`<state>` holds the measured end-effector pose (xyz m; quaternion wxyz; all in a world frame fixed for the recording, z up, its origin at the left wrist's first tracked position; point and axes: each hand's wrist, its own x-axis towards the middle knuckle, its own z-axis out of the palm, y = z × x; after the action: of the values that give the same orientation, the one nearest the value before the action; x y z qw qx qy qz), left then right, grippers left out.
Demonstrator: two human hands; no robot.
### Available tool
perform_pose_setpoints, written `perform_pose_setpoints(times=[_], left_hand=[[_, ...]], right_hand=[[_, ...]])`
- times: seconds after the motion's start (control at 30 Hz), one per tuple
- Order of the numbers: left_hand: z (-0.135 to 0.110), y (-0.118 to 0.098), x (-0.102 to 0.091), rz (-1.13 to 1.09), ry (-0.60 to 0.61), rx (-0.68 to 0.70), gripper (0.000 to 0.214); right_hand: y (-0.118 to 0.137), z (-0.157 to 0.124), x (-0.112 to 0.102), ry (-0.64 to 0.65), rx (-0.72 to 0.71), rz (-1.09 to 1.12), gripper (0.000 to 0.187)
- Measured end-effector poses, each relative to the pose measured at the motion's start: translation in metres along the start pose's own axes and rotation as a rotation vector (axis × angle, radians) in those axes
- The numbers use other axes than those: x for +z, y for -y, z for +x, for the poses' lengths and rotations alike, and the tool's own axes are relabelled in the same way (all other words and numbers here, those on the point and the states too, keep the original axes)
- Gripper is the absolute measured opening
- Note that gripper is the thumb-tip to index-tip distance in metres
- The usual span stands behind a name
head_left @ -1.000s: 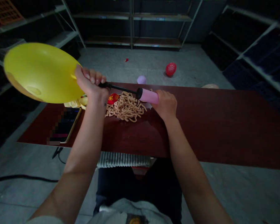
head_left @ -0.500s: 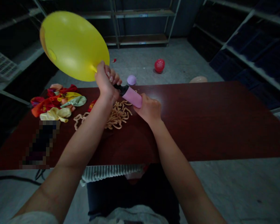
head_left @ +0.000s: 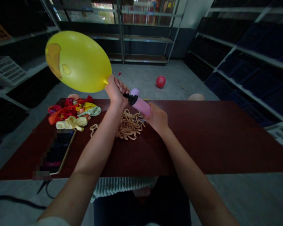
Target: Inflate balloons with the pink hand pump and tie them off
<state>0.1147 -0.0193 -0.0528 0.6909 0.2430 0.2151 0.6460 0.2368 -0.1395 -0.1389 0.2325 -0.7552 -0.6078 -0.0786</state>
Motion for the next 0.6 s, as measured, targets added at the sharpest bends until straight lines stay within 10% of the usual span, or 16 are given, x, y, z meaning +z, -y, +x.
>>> perform_pose_setpoints(times=[0.3, 0.6], left_hand=[[0.013, -0.086, -0.014, -0.121, -0.021, 0.317, 0.049], [-0.001, -0.129, -0.026, -0.106, -0.018, 0.439, 0.045]], right_hand=[[0.024, 0.061, -0.042, -0.084, -0.194, -0.100, 0.032], [0.009, 0.082, -0.077, 0.267, -0.353, 0.003, 0.047]])
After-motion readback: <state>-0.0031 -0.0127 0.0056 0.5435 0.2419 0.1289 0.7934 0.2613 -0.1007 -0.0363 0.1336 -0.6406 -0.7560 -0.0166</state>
